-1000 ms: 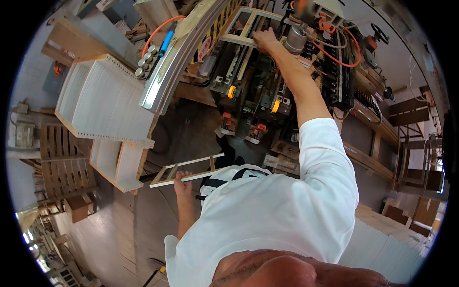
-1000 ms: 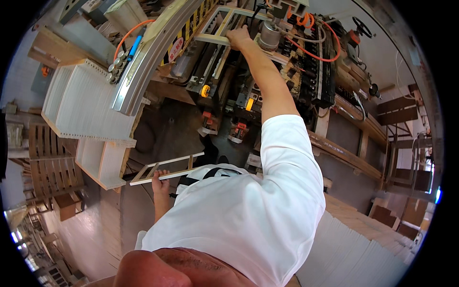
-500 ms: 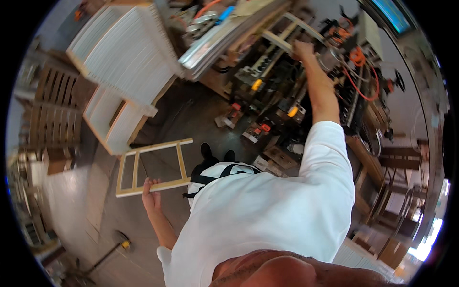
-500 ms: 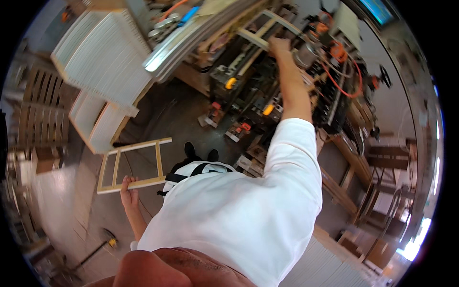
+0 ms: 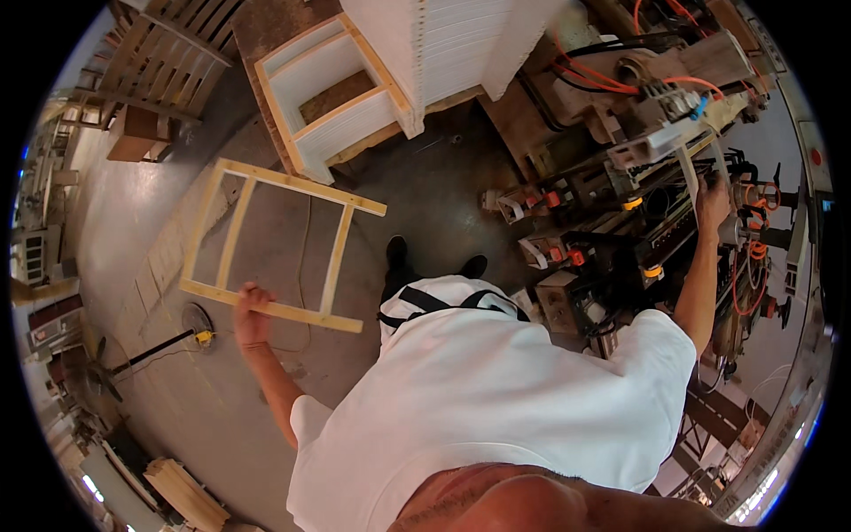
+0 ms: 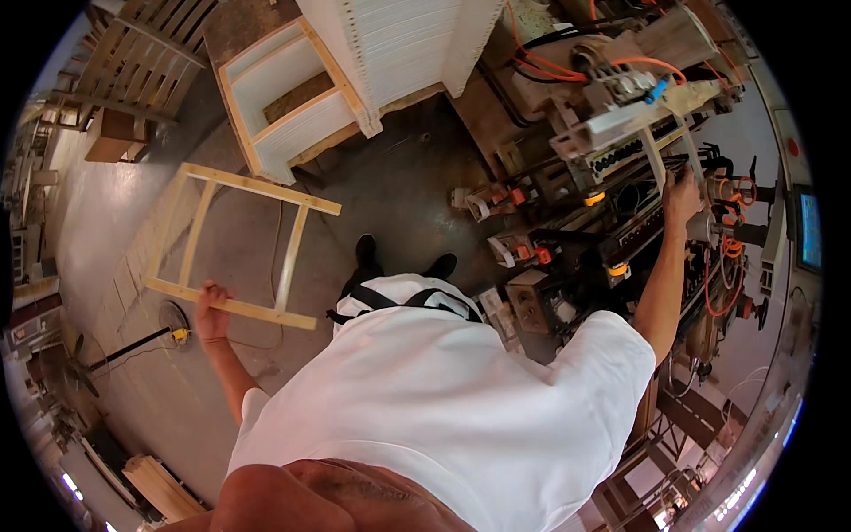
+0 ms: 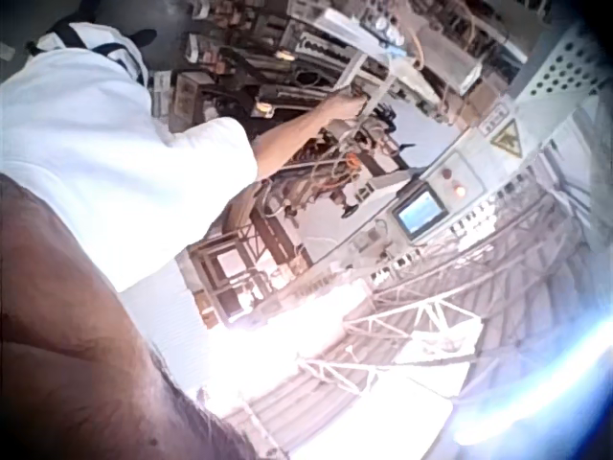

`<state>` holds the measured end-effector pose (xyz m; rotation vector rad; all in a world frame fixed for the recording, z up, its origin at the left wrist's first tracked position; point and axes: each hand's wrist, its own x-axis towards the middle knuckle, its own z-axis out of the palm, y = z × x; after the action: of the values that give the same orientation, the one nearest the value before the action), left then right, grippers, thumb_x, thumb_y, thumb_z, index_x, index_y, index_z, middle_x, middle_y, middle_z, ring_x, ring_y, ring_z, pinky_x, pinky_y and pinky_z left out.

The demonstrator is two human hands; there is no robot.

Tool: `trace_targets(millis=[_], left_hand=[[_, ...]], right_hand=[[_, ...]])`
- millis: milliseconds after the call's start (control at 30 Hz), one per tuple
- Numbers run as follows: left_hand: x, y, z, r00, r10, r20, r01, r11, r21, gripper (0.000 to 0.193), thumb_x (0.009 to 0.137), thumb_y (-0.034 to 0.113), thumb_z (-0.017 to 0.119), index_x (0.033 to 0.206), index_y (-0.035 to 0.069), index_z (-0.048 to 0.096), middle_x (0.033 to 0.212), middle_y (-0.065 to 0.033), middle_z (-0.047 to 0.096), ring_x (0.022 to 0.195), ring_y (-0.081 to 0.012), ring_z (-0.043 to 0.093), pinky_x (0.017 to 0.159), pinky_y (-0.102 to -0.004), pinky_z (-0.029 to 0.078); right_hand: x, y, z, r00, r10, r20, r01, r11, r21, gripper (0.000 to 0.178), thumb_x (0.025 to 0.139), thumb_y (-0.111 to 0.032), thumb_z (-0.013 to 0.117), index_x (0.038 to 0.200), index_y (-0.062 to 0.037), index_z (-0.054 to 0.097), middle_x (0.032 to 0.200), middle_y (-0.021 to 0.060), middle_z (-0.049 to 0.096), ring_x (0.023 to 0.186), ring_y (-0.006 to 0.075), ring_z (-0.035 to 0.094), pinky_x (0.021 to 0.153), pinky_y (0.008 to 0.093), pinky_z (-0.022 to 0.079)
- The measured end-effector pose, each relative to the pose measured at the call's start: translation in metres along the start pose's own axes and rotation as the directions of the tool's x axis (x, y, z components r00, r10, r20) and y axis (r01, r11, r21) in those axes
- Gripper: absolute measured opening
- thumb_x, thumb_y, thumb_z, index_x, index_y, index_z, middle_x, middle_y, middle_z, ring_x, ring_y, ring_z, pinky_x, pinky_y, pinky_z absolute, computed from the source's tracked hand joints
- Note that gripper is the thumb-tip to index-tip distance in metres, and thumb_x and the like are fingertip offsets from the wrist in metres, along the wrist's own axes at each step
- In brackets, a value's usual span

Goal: The person repeatedly picks up wooden chair frames from a nearby stack, places them onto a machine jig, and then removes them to place them back on the stack. This cycle is performed continuously throughout the clip.

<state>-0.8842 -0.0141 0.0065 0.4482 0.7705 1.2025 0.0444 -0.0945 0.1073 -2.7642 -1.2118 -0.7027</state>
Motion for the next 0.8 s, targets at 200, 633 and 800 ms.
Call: trace_targets(millis=[200, 633, 800], left_hand=[[0.159, 0.077, -0.021, 0.951, 0.136, 0.277, -0.023, 0.927, -0.375, 0.037, 0.098, 0.027, 0.047, 0.118, -0.005, 0.045, 0.072, 0.0029, 0.039, 0.058, -0.0059, 0.034, 0.051, -0.0199, 0.031], [0.488, 0.003, 0.074, 0.955, 0.287, -0.076, 0.086, -0.020, 0.996, 0.081, 0.086, 0.049, 0.055, 0.131, -0.015, 0.032, 0.132, -0.0311, 0.040, 0.121, -0.0427, 0.041, 0.098, -0.0464, 0.037], [0.453, -0.018, 0.076, 0.949, 0.274, 0.159, -0.161, -0.016, 0.987, 0.085, 0.084, 0.048, 0.059, 0.134, -0.015, 0.030, 0.139, -0.0339, 0.030, 0.132, -0.0442, 0.027, 0.107, -0.0487, 0.027]], right_hand=[[-0.079, -0.125, -0.017, 0.981, 0.143, -0.130, -0.010, 0.708, 0.706, 0.030, 0.088, -0.020, 0.063, 0.109, 0.0017, 0.061, 0.099, 0.0156, 0.066, 0.087, 0.0236, 0.065, 0.077, 0.0338, 0.050], [-0.430, -0.246, -0.045, 0.815, 0.157, 0.558, -0.470, 0.744, 0.476, 0.027, 0.078, -0.013, 0.065, 0.103, -0.0019, 0.063, 0.093, 0.0169, 0.067, 0.084, 0.0305, 0.066, 0.074, 0.0369, 0.051], [-0.506, -0.214, -0.037, 0.696, 0.355, 0.623, -0.621, 0.734, 0.275, 0.033, 0.077, -0.016, 0.065, 0.106, -0.0007, 0.063, 0.092, 0.0187, 0.068, 0.088, 0.0325, 0.066, 0.079, 0.0390, 0.051]])
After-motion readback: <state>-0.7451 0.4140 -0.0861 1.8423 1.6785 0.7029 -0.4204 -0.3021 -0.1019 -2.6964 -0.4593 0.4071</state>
